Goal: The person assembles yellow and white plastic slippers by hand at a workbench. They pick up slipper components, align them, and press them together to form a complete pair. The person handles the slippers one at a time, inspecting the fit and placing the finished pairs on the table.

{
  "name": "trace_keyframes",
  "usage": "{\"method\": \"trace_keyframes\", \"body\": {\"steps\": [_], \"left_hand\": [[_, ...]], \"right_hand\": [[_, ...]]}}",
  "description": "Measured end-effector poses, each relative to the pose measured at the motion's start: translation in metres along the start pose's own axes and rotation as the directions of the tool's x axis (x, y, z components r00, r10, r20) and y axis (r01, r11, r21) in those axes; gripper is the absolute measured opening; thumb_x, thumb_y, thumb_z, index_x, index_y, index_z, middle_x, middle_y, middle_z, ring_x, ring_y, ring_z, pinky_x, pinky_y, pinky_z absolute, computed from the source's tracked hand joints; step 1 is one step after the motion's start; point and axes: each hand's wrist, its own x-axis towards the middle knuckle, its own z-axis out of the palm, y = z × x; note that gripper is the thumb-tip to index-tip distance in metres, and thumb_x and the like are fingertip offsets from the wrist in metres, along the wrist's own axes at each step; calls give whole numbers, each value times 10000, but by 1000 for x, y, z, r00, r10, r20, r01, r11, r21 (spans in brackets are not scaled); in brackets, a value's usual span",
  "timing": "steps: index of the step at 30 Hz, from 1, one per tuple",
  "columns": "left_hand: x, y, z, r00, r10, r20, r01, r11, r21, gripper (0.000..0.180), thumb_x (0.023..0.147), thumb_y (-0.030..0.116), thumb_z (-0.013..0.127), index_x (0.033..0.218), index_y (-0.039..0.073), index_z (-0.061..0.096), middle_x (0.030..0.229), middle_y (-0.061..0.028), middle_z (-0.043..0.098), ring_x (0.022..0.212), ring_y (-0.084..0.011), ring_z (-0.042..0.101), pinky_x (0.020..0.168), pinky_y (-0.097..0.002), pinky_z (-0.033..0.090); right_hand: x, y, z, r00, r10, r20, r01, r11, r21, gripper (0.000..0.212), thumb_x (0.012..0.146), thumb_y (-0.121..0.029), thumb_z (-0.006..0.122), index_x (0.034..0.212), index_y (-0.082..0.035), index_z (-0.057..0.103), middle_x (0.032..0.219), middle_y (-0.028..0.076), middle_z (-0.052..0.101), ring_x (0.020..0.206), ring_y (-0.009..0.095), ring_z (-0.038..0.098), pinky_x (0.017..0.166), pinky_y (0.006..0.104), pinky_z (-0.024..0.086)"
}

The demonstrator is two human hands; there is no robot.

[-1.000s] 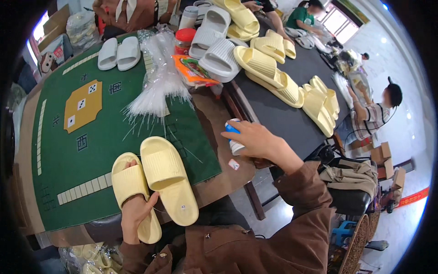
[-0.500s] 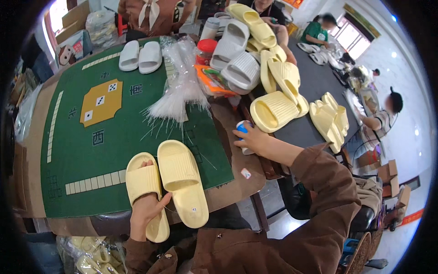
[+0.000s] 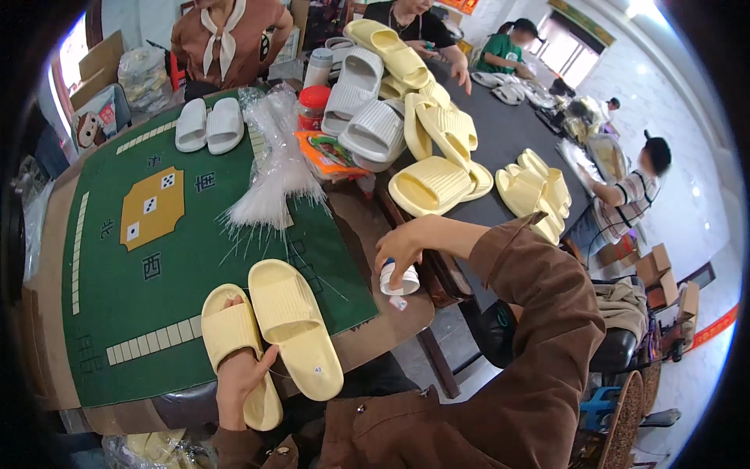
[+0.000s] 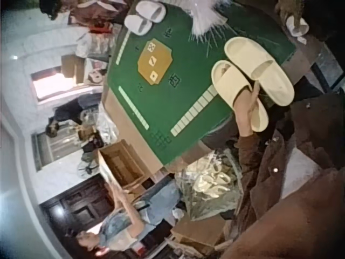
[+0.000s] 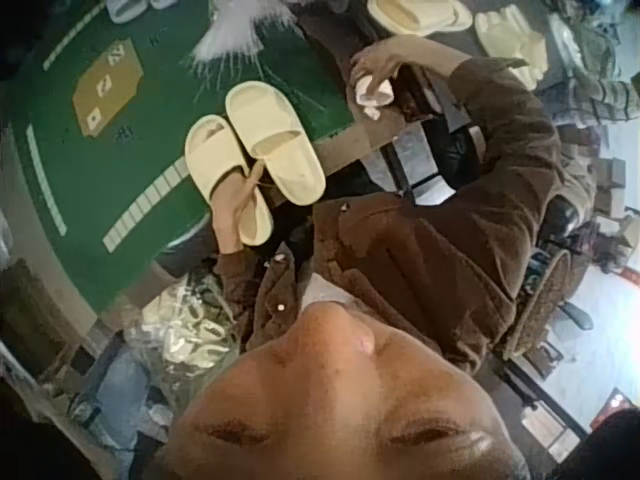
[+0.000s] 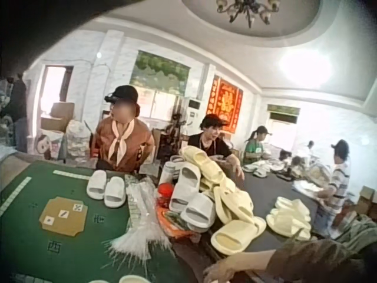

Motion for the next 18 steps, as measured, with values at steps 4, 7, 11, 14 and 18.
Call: {"method": "trace_keyframes", "body": {"steps": [4,7,11,14,18], "left_hand": [[-3,-4,4,999,-43,16,43,999,-7,974,794,342,714,1506,-37,169,1561,-234,180,1458,-385,136,1183,-443,149],[-4,-4,3,998,-46,31,45,999,4,990,796,357,710,1510,-36,150,1563,-233,175,1459,-384,133,1183,-446,148],[-3,-4,2,999,-22,28,21,999,46,991,797,374,705,1513,-30,150,1565,-233,176,1460,-383,133,1183,-447,144],[-3,-5,3,1000,-17,13,17,999,33,989,796,378,704,1514,-25,156,1567,-226,178,1461,-378,134,1184,-445,141],[-3,-7,5,1000,-12,10,11,998,66,990,797,379,703,1516,-19,151,1574,-208,173,1465,-368,128,1186,-442,136]], "right_hand": [[-10,7,5,997,-9,-83,52,847,529,604,861,-464,661,1327,-110,512,1394,162,405,1187,299,533,777,343,612],[-22,0,12,970,86,-228,184,356,916,578,951,-386,567,1399,-78,370,1378,153,414,1172,296,554,862,414,591],[-11,-6,37,861,271,-431,503,-324,801,572,998,-316,459,1444,-44,226,1447,181,322,1209,412,524,953,510,537],[2,-14,52,800,354,-485,598,-538,593,590,998,-331,415,1465,-52,186,1472,192,281,1186,511,508,965,502,532],[16,-21,58,745,424,-515,662,-567,490,558,1020,-369,354,1474,-84,202,1480,181,281,1199,482,516,956,472,541]]}}
